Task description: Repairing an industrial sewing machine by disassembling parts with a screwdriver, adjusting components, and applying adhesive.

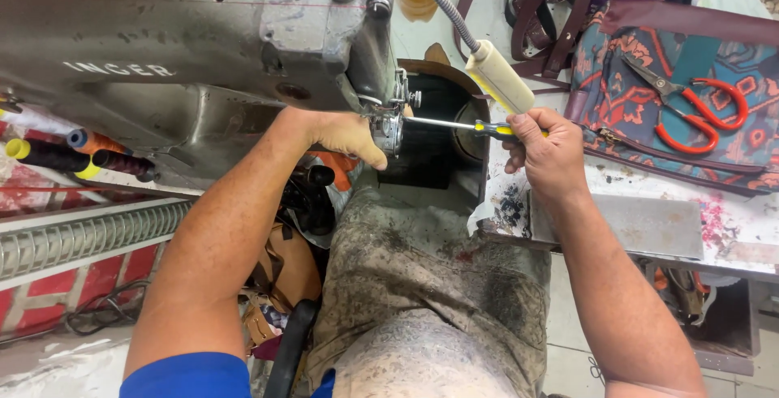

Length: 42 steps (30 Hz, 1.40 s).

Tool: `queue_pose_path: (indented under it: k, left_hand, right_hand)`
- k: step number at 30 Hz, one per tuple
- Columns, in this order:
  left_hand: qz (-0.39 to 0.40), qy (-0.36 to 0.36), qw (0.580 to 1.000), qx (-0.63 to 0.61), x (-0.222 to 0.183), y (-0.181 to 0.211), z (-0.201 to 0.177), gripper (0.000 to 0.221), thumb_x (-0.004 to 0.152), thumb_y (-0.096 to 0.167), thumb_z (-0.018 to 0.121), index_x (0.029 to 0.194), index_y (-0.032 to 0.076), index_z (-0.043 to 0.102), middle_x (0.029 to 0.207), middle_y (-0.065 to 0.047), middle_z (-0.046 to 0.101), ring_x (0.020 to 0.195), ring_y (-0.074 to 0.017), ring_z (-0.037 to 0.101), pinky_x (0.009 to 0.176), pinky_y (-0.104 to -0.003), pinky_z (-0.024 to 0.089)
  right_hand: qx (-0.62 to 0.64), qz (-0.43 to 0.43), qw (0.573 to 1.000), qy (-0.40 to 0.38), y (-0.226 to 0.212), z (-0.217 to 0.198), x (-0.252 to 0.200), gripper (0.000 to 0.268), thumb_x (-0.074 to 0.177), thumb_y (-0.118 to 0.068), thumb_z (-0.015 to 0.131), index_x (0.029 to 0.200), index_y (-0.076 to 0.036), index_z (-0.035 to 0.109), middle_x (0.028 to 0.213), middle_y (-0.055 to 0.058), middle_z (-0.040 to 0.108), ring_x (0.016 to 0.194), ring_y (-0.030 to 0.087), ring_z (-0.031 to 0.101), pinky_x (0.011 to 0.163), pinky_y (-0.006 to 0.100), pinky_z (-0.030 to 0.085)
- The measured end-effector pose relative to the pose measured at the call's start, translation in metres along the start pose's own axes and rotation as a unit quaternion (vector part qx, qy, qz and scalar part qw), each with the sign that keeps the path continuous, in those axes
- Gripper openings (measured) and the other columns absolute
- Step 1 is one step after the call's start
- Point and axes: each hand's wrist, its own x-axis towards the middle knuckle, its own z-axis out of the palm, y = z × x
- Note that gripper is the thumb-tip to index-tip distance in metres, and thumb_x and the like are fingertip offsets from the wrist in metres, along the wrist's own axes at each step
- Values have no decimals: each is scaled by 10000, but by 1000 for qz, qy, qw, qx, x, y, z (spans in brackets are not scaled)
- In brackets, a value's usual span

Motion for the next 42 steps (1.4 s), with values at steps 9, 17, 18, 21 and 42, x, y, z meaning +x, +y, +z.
queue_pose_path:
  k: [9,17,18,21,42]
  left_hand:
    - [-10,0,1000,-7,17,-27,3,614,670,482,892,1145,107,789,1201,-126,754,1238,-341,645,1155,-520,383]
    - [-12,-15,1000,-15,2,-18,-5,579,682,468,869,1119,96,788,1169,-119,766,1215,-319,662,1149,-499,402]
    - [-11,-15,1000,-15,1,-14,-6,579,682,468,869,1119,96,788,1169,-119,766,1215,-319,662,1149,-499,402]
    - [-4,-9,1000,-5,4,-13,-4,589,681,481,868,1117,93,789,1161,-134,765,1197,-341,670,1140,-518,403]
    - [-12,35,999,-28,-11,2,13,480,703,370,862,1009,11,774,972,-155,768,1023,-325,720,1009,-464,486]
  right_hand:
    - [20,50,999,6,9,1,5,198,1052,-159,689,948,7,660,655,197,620,402,117,558,374,277,584]
    - [11,39,999,19,15,-3,6,182,1037,-144,714,928,-7,666,656,203,615,402,110,522,378,282,582]
    - [10,39,999,19,15,-2,6,182,1037,-144,714,928,-7,666,656,203,615,402,110,522,378,282,582]
    - [10,42,999,14,17,-1,4,189,1045,-145,700,933,3,662,661,207,621,409,111,525,386,293,589]
    - [-171,-43,981,-85,-36,7,1,503,1036,-264,730,1363,38,496,908,193,575,643,218,555,560,348,549]
